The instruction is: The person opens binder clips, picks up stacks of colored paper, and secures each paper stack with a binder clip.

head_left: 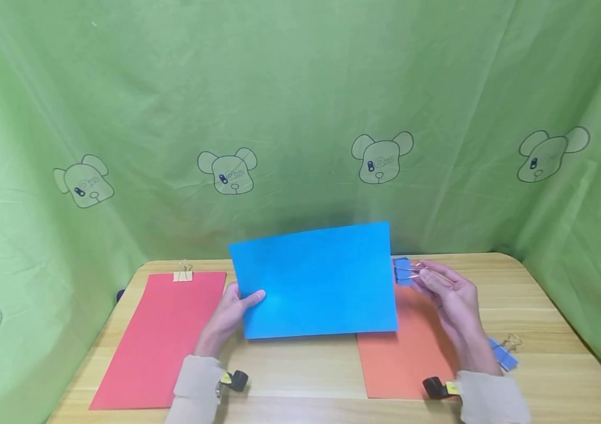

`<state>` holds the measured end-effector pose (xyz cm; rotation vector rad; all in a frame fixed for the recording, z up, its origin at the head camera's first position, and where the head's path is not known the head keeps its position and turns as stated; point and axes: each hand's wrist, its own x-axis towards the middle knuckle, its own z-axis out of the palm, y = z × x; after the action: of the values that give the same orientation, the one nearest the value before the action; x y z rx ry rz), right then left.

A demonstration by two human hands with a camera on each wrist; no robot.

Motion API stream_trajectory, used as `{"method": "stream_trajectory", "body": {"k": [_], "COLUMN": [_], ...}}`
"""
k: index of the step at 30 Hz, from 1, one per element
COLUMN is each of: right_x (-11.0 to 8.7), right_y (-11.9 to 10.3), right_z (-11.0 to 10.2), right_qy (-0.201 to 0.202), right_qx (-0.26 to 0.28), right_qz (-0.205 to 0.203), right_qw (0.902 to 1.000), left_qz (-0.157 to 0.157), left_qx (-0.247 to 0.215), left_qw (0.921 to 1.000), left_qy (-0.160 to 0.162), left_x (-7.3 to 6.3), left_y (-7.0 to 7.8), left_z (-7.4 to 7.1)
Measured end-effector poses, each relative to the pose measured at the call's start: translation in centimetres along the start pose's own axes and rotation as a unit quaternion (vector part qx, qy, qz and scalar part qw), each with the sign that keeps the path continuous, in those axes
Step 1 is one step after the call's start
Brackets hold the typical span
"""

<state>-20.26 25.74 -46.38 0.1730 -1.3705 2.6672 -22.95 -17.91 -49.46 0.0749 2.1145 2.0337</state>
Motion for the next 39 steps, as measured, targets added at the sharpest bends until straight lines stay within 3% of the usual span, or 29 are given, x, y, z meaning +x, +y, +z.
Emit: {"method": "stream_trajectory", "body": {"k": [19, 39], "right_x": [0.12, 0.03], "right_y": [0.36, 0.63], "right_z": [0.10, 0.58], "right_qy": [-0.006, -0.023], "right_qx": [-0.019, 0.003], "right_qz": [0.004, 0.008], "right_qw": [0.9998, 0.9997], "left_qz": [-0.005, 0.000], "left_qx": [-0.005, -0.017], "left_qw": [1.0000, 0.9997], "left_qy": [-0.006, -0.018], "left_x": [0.13, 0.28], "left_y": [-0.10, -0.29], "left_z": [0.28, 0.82]}}
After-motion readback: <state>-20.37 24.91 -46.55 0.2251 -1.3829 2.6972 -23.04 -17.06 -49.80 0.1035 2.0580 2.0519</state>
